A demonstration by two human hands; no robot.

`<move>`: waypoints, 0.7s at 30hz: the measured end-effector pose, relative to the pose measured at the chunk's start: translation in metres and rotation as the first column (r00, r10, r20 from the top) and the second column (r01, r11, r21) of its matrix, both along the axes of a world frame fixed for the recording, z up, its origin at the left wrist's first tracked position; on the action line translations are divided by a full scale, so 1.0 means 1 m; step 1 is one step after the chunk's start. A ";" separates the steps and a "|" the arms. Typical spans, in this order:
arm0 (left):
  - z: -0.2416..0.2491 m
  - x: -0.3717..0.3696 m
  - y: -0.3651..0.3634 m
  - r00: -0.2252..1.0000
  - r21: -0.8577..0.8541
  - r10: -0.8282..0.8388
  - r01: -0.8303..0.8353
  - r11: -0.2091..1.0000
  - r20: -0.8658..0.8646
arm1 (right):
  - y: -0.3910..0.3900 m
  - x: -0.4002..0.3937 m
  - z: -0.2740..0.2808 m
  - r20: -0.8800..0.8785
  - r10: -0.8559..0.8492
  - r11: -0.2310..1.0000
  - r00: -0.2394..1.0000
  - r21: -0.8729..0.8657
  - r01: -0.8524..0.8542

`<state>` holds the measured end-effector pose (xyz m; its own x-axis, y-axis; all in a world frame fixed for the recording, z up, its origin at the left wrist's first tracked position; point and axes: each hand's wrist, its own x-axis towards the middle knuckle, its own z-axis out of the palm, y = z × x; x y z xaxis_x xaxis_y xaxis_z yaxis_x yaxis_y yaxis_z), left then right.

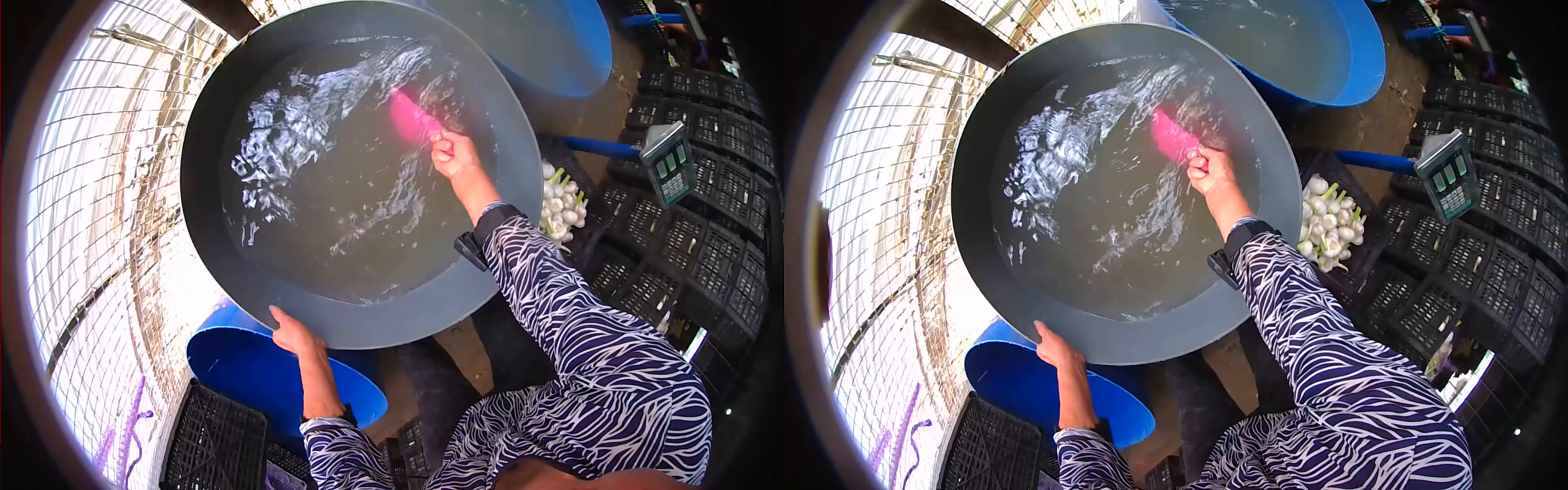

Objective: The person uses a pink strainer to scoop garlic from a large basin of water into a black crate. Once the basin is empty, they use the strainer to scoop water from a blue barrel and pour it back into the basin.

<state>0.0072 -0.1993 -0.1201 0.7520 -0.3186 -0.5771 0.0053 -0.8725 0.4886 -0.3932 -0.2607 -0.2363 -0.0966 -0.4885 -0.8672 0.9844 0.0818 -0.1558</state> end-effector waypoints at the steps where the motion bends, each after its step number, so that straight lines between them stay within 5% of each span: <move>1: 0.001 0.001 0.001 1.000 0.011 -0.006 0.006 1.000 0.008 | 0.003 0.005 0.005 -0.047 0.012 1.000 0.999 0.010 -0.011; 11: -0.001 0.000 -0.001 0.997 0.021 -0.025 0.023 1.000 0.078 | 0.036 0.060 0.088 -0.439 0.203 0.968 0.875 -0.045 -0.247; 21: -0.008 0.000 0.000 0.976 0.110 -0.107 0.087 0.990 0.190 | 0.113 0.016 0.215 -0.427 0.293 0.921 0.856 -0.114 -0.372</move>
